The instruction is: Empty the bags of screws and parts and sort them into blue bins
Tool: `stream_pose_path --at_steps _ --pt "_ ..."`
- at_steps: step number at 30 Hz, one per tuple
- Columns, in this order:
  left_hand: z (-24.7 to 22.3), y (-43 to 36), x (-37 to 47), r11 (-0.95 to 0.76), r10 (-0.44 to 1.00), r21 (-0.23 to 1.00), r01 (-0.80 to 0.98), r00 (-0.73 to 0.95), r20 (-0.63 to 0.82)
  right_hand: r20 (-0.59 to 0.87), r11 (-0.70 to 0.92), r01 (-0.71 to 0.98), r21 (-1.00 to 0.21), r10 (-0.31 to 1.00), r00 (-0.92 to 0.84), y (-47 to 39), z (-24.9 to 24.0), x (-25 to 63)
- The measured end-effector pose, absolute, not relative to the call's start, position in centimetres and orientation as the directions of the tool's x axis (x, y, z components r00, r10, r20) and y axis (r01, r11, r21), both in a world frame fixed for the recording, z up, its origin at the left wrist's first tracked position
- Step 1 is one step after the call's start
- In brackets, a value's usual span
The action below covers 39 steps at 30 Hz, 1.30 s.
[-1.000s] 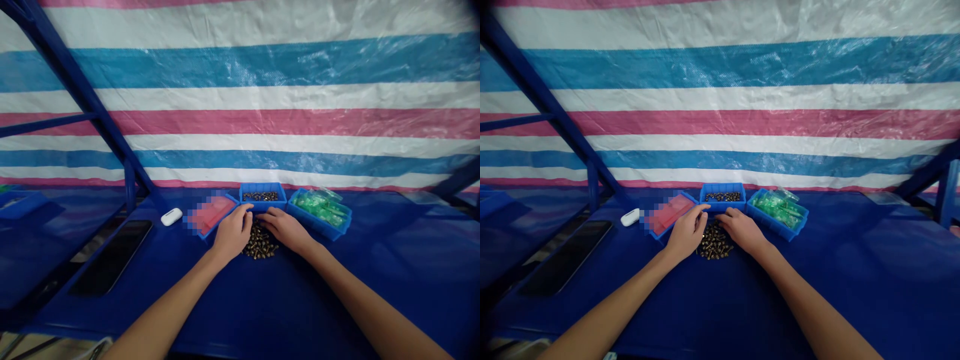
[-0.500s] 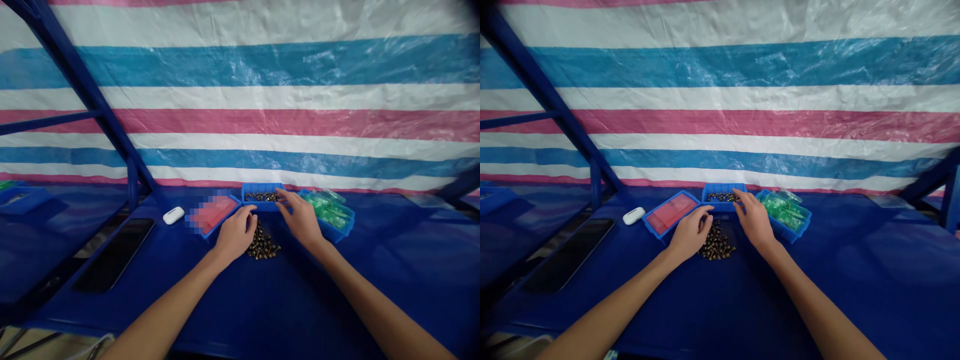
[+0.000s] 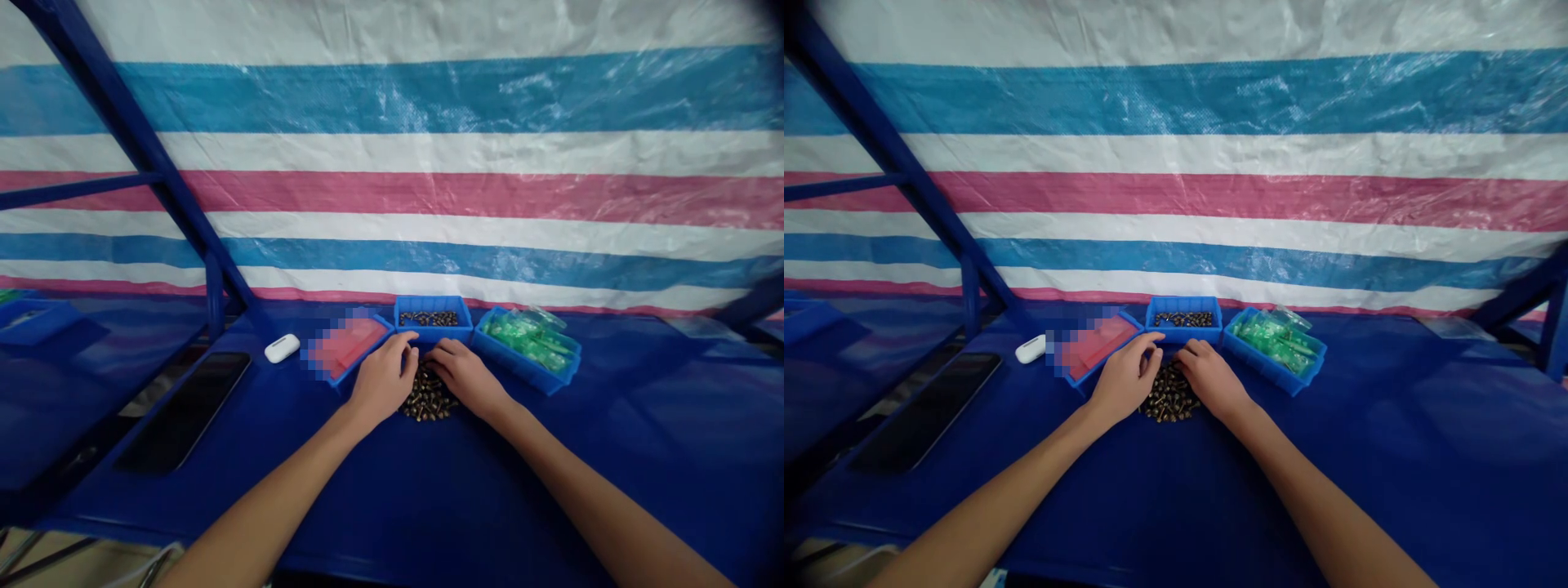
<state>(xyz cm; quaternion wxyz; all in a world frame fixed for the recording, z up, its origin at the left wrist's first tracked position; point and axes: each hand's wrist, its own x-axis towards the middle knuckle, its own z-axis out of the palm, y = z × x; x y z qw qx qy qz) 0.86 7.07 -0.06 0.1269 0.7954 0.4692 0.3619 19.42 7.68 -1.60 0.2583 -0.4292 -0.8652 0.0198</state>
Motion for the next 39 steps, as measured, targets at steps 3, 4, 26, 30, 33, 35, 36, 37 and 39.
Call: stream_pose_path --at_steps 3,4,26,30,33,35,36,37,39 --pt "-0.1 7.1 0.8 -0.524 0.841 0.547 0.653 0.296 0.452 0.427 0.608 0.744 -0.278 0.772 -0.471 7.6 -1.6 20.2" --pt "-0.1 7.1 0.8 -0.521 0.843 0.549 0.653 0.294 0.450 0.428 0.604 0.741 -0.293 0.776 -0.463 7.5 -1.6 20.5" --pt "0.3 7.3 1.2 -0.504 0.842 0.771 0.389 0.420 0.339 0.591 0.649 0.519 -0.557 0.748 -0.301 5.5 -0.5 20.1" --pt "0.2 7.4 1.2 -0.514 0.847 0.753 0.411 0.383 0.369 0.582 0.648 0.560 -0.516 0.745 -0.326 5.9 -0.8 20.4" --pt "0.1 7.5 1.1 -0.517 0.849 0.725 0.455 0.376 0.371 0.570 0.670 0.589 -0.451 0.725 -0.387 6.0 -0.9 20.4" --pt "0.1 7.5 1.1 -0.531 0.840 0.705 0.470 0.399 0.367 0.543 0.669 0.608 -0.427 0.727 -0.419 5.9 -1.0 20.4" --pt "0.2 7.5 1.1 -0.538 0.836 0.698 0.472 0.406 0.369 0.531 0.668 0.614 -0.420 0.730 -0.431 5.8 -0.9 20.3" --pt "0.3 7.5 1.0 -0.539 0.836 0.695 0.475 0.401 0.375 0.524 0.671 0.617 -0.410 0.727 -0.443 5.8 -0.9 20.3" --pt "0.6 7.4 0.9 -0.524 0.850 0.702 0.483 0.347 0.396 0.531 0.686 0.623 -0.376 0.710 -0.462 6.0 -0.5 20.3"
